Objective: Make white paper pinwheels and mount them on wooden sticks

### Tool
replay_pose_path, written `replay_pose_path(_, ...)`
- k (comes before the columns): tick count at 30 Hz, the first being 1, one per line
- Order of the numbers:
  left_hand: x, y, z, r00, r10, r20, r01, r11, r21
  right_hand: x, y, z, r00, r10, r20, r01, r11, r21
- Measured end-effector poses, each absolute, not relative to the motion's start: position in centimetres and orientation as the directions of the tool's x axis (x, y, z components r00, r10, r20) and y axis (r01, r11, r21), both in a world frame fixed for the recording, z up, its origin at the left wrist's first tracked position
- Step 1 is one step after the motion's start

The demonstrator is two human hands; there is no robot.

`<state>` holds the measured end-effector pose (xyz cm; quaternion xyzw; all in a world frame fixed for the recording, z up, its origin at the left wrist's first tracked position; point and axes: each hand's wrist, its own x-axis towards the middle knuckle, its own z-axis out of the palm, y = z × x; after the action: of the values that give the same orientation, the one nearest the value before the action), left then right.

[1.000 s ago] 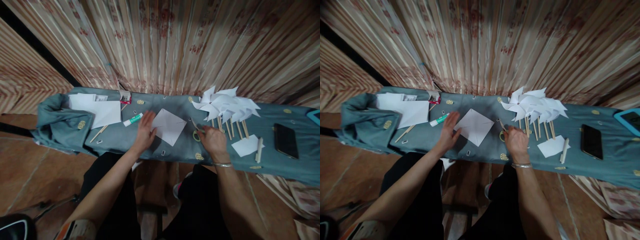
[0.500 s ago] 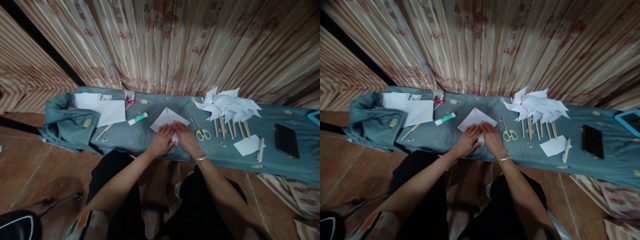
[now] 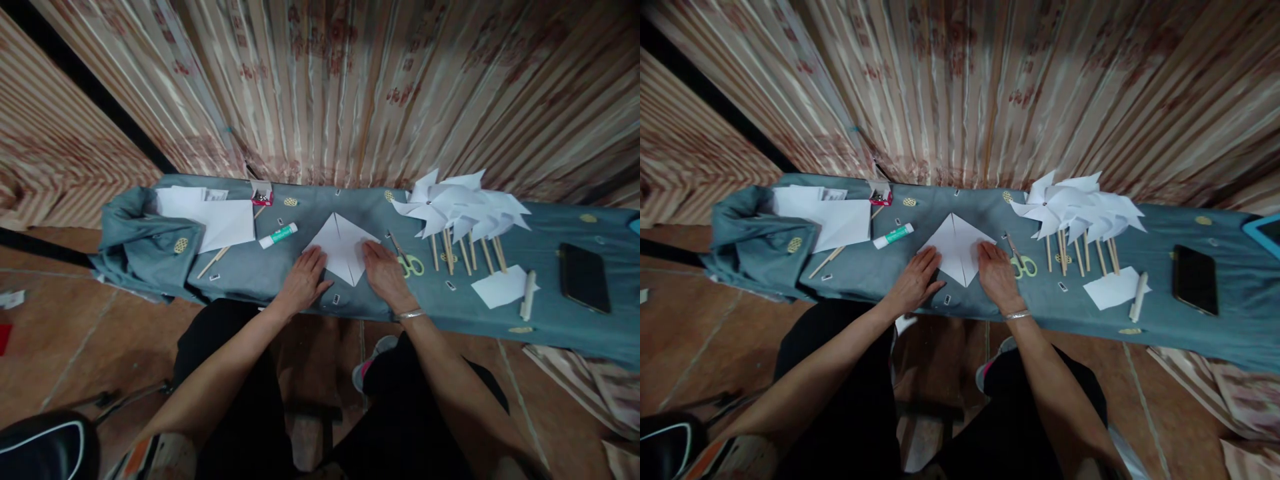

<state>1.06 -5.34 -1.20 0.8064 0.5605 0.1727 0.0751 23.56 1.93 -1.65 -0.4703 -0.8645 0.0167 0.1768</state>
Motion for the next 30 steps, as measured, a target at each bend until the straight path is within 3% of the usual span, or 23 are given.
replay_pose_path(8,0.1,-6.9,-0.9,0.222,0.959,0.174,0.922,-0.265,0.282,23.3,1.7,-2.2,-0.443,0.837,0.32,0.804,0.529,-0.272)
replay_pose_path(20,1.0,-5.6,1.7,0.238,0.971,-0.004,0.961,-0.234,0.148,23.3,1.8,-1.6,-0.448,0.848,0.283,0.808,0.52,-0.276)
replay_pose_path(30,-0.9,-5.3,2.9,0.291,0.955,-0.054,0.945,-0.279,0.17,23.3,1.7,-1.8,-0.442,0.85,0.286,0.807,0.516,-0.287)
